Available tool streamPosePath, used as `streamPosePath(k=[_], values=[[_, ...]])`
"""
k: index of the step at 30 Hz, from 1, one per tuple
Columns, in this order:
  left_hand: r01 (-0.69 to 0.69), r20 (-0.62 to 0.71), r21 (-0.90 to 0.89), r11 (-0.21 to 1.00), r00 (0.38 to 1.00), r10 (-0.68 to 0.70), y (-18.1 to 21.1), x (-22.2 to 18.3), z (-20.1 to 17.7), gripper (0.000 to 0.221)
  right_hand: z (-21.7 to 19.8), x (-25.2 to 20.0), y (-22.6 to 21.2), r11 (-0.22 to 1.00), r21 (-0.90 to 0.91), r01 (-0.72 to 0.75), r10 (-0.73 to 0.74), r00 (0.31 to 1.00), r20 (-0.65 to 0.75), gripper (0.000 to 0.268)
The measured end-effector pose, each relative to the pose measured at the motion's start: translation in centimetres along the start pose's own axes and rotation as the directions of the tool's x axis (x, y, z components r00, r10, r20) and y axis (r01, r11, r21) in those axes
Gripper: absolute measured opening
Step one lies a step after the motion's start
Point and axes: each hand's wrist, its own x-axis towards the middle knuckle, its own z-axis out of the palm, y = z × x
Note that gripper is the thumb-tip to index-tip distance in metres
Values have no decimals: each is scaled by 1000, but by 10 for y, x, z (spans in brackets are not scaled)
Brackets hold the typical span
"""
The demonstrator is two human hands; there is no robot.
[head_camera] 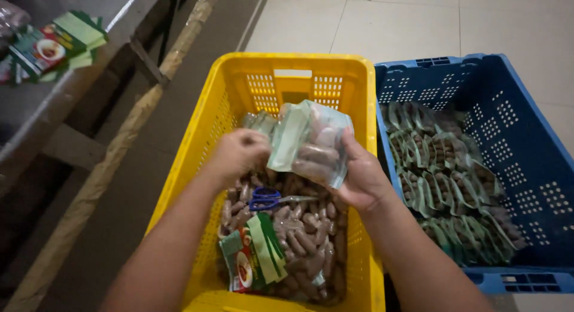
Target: The person is sorting and packing small plastic-wrapped sausage packets from a yellow crate into a blue crate.
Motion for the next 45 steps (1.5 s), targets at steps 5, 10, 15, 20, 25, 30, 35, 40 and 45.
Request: streamPosePath(k=[5,10,15,20,25,30,35,40,45], values=[[-154,-160,-583,798,984,73,52,-46,-33,30,6,1,0,996,-75,37,-28,993,117,65],[-170,-194,-363,916,975,104,75,-57,-5,37,18,-15,10,989,-126,83,-82,997,14,48],[-195,-152,-223,955,975,164,86,-53,18,26,2,-9,11,987,-123,104,-98,994,53,38],[-389,-90,23,921,917,390,92,-34,40,22,-33,18,7,994,-51,92,-91,996,16,46],[-195,-30,-690,697,970,241,82,-11,43,24,-45,23,2,979,200,28,-24,999,-24,37],[60,166,-849,525,974,157,59,-4,43,38,-9,-4,-6,925,379,11,-119,957,263,74],[89,542,474,876,754,-370,18,-33,94,13,-8,-5,-3,977,192,94,-111,991,78,72],[-509,698,603,615,709,-97,-74,-21,148,16,-29,11,0,982,161,94,-111,989,98,70],[-204,571,607,768,785,-242,27,-41,90,63,-33,15,4,980,186,68,-93,987,130,70]])
